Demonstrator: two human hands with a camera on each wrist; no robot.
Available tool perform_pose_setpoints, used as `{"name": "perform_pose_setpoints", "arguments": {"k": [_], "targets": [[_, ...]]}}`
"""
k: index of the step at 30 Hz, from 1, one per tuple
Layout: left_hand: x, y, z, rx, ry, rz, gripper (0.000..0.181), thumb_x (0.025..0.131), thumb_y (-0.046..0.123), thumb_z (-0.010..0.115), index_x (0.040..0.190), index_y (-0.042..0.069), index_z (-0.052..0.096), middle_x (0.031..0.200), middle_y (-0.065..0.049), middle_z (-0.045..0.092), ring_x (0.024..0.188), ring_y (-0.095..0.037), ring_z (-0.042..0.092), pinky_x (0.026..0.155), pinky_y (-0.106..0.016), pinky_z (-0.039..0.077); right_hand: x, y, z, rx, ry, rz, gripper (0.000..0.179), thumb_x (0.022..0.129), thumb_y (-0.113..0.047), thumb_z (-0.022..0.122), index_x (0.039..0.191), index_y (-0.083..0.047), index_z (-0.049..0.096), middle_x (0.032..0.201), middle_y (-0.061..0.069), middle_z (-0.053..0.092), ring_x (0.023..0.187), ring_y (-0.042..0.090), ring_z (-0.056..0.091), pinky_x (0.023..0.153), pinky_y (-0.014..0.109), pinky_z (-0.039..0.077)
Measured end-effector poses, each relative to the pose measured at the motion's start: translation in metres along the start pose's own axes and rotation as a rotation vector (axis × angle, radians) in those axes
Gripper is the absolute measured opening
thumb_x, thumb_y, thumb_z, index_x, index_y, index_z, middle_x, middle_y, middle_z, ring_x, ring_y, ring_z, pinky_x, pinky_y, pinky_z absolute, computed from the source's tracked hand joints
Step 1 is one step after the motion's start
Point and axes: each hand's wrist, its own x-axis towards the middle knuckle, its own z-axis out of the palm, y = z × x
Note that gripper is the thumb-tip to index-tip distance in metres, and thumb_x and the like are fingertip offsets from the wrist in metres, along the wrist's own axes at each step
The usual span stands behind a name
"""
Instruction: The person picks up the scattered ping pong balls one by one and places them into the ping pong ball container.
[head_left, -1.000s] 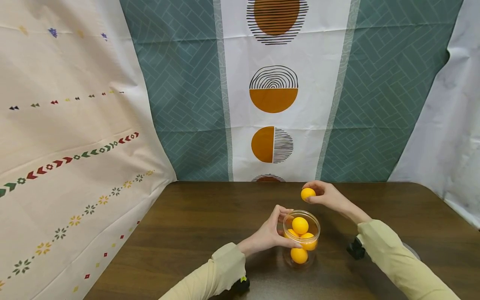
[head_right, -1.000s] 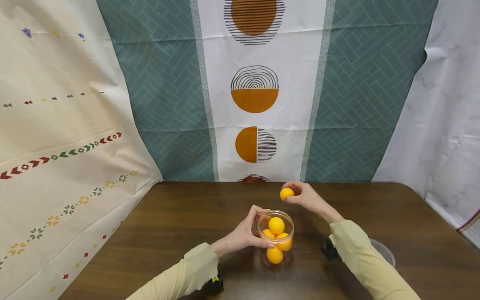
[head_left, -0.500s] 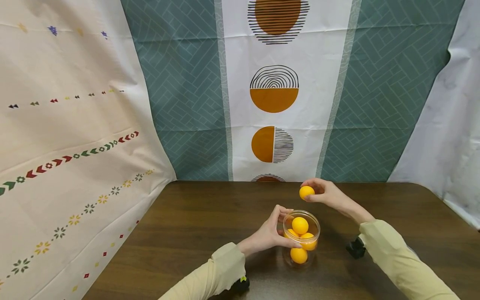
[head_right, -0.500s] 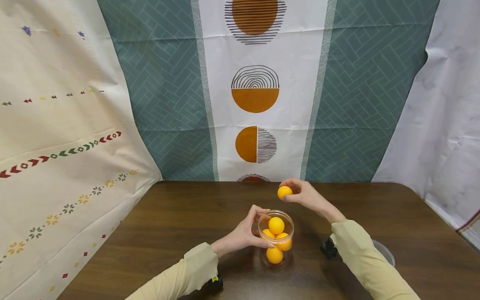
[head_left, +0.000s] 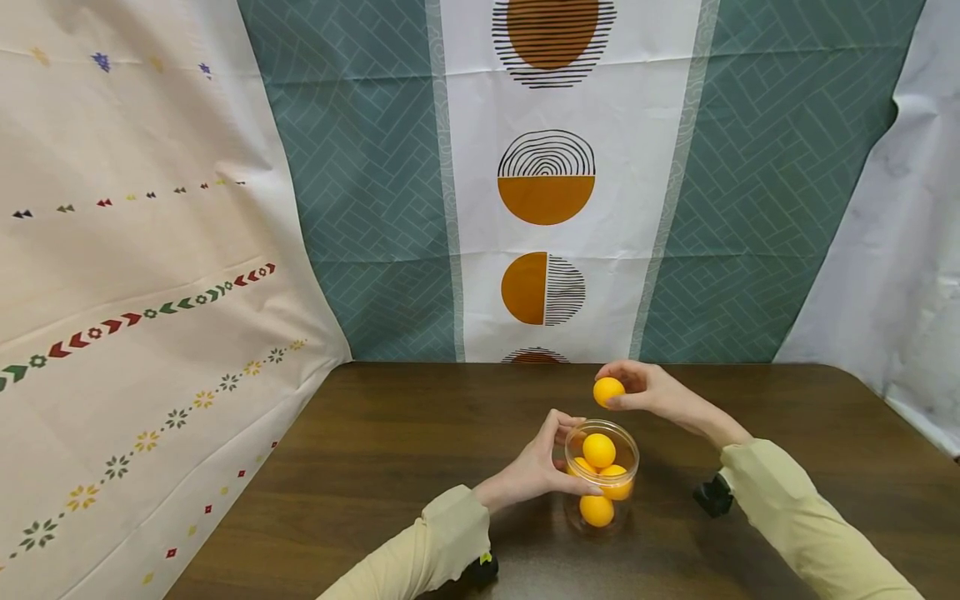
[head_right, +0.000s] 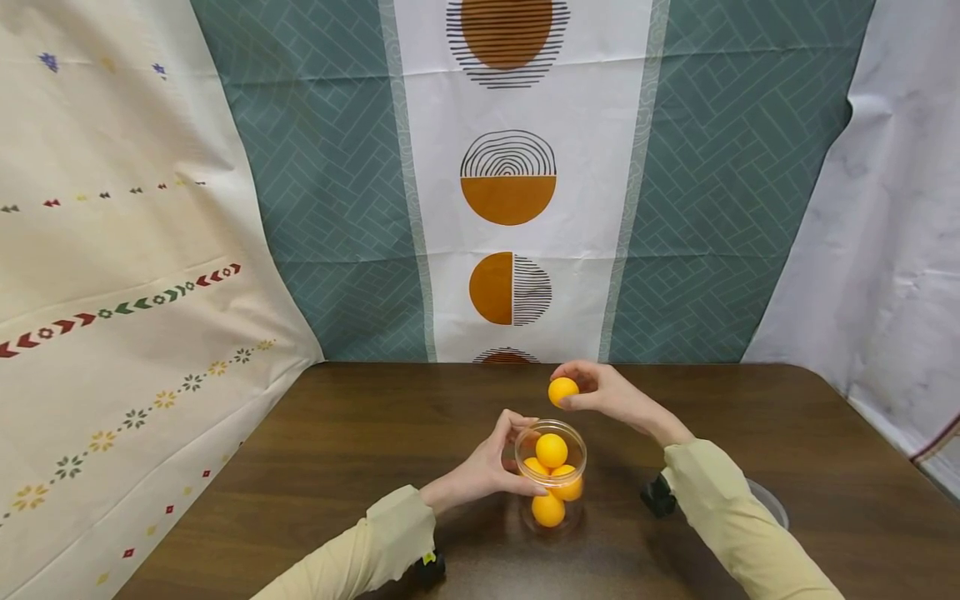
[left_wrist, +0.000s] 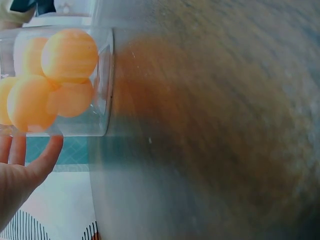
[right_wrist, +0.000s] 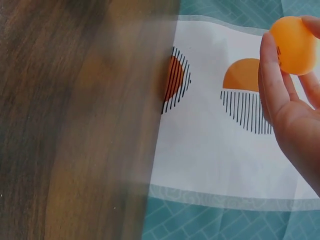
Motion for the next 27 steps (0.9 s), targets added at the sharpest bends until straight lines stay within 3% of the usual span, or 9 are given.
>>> {"name": "perform_pose_setpoints", "arguments": {"k": [8, 15, 22, 27], "targets": [[0.0, -0.002, 0.0, -0.003, -0.003, 0.009, 0.06, 0.074, 0.022, 0.075, 0.116, 0.022, 0.032, 0.12, 0.007, 0.039, 0.109, -0.034, 0.037, 0.078, -0.03, 0.044, -0.002, -0.007, 0.001, 0.028, -0.035, -0.048, 0.038, 0.083, -0.014, 0.065, 0.116, -0.002, 0.05, 0.105, 0.014, 0.055, 0.093, 0.031, 0.053, 0.08, 0.038, 0.044], [-0.001, 0.0, 0.001, -0.007, 0.001, -0.007, 0.061, 0.074, 0.022, 0.076, 0.116, 0.024, 0.033, 0.118, 0.004, 0.04, 0.11, -0.033, 0.036, 0.078, -0.031, 0.044, -0.002, -0.012, 0.001, 0.045, -0.083, -0.086, 0.036, 0.084, -0.011, 0.063, 0.117, -0.002, 0.05, 0.107, 0.015, 0.054, 0.093, 0.032, 0.052, 0.081, 0.038, 0.044], [-0.001, 0.0, 0.001, -0.014, 0.003, -0.016, 0.06, 0.074, 0.022, 0.075, 0.116, 0.025, 0.033, 0.119, -0.002, 0.04, 0.11, -0.035, 0.036, 0.079, -0.031, 0.044, -0.004, -0.017, 0.001, 0.048, -0.174, -0.14, 0.031, 0.086, -0.008, 0.059, 0.115, -0.001, 0.049, 0.104, 0.018, 0.053, 0.09, 0.031, 0.051, 0.08, 0.037, 0.044], [0.0, 0.0, 0.0, -0.015, 0.001, -0.029, 0.058, 0.075, 0.021, 0.075, 0.115, 0.026, 0.033, 0.118, 0.006, 0.039, 0.11, -0.034, 0.036, 0.08, -0.031, 0.043, -0.005, -0.021, 0.0, 0.109, -0.265, -0.177, 0.032, 0.086, -0.003, 0.057, 0.116, 0.0, 0.048, 0.104, 0.02, 0.052, 0.09, 0.032, 0.051, 0.08, 0.039, 0.044]]}}
